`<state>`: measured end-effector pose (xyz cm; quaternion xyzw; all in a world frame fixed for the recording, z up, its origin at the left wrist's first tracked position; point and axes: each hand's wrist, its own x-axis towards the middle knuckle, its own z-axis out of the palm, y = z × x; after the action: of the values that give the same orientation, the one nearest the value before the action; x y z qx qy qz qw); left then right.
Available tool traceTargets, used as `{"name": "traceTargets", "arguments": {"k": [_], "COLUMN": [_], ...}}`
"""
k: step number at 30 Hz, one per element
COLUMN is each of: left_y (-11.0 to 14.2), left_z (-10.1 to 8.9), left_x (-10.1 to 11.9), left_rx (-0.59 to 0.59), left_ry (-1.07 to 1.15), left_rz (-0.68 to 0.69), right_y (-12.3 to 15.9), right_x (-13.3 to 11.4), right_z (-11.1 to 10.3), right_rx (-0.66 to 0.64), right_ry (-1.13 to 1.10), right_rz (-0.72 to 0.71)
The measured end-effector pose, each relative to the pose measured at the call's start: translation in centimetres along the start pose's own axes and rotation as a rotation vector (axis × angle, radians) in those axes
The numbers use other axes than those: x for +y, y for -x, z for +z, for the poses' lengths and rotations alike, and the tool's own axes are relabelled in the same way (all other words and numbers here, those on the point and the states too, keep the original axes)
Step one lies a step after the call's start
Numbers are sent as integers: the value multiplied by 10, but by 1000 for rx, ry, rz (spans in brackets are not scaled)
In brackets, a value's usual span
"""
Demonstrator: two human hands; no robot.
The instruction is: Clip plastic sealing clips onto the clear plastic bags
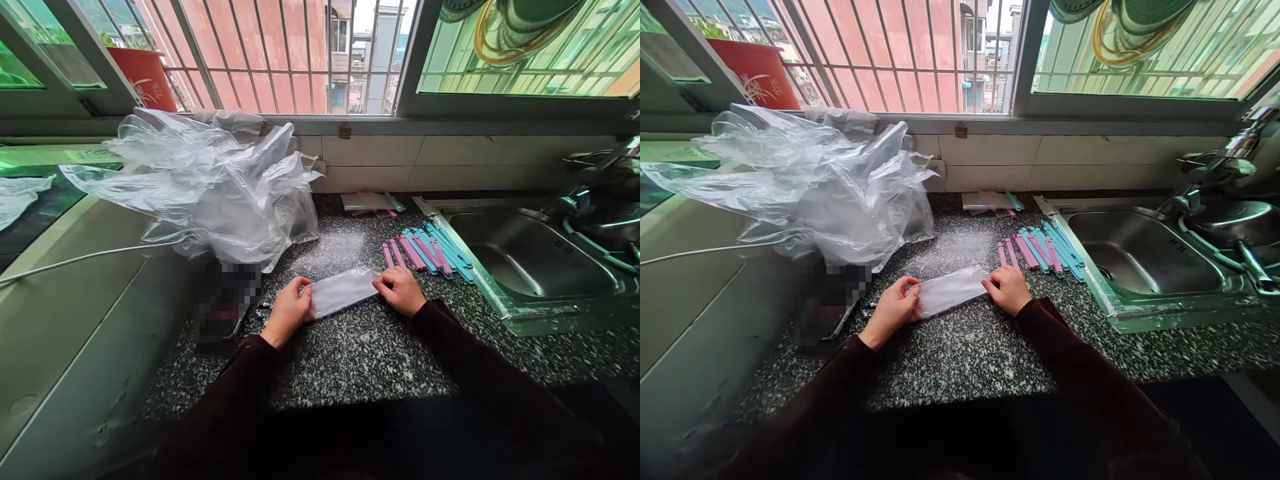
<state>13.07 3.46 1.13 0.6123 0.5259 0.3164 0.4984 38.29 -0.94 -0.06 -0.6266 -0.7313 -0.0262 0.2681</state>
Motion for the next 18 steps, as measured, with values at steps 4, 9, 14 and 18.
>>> {"name": "traceTargets", "arguments": {"k": [4,9,14,18], "left_y": [-1,2,15,22], "left_z": [-2,-4,-3,4], "left_x": [2,1,4,1], "left_rx": [29,117,359,167], "left_ry": [-90,-296,-574,-760], "left_rz": [28,221,758,949], "right_y": [-4,-7,-6,-6], "right_x": [-4,-11,-8,-4], "right_z": [3,2,-4,-9], "right_rx": [60,65,157,244], "right_ry": [87,148,102,50], "right_rz": [33,82,112,-60]}}
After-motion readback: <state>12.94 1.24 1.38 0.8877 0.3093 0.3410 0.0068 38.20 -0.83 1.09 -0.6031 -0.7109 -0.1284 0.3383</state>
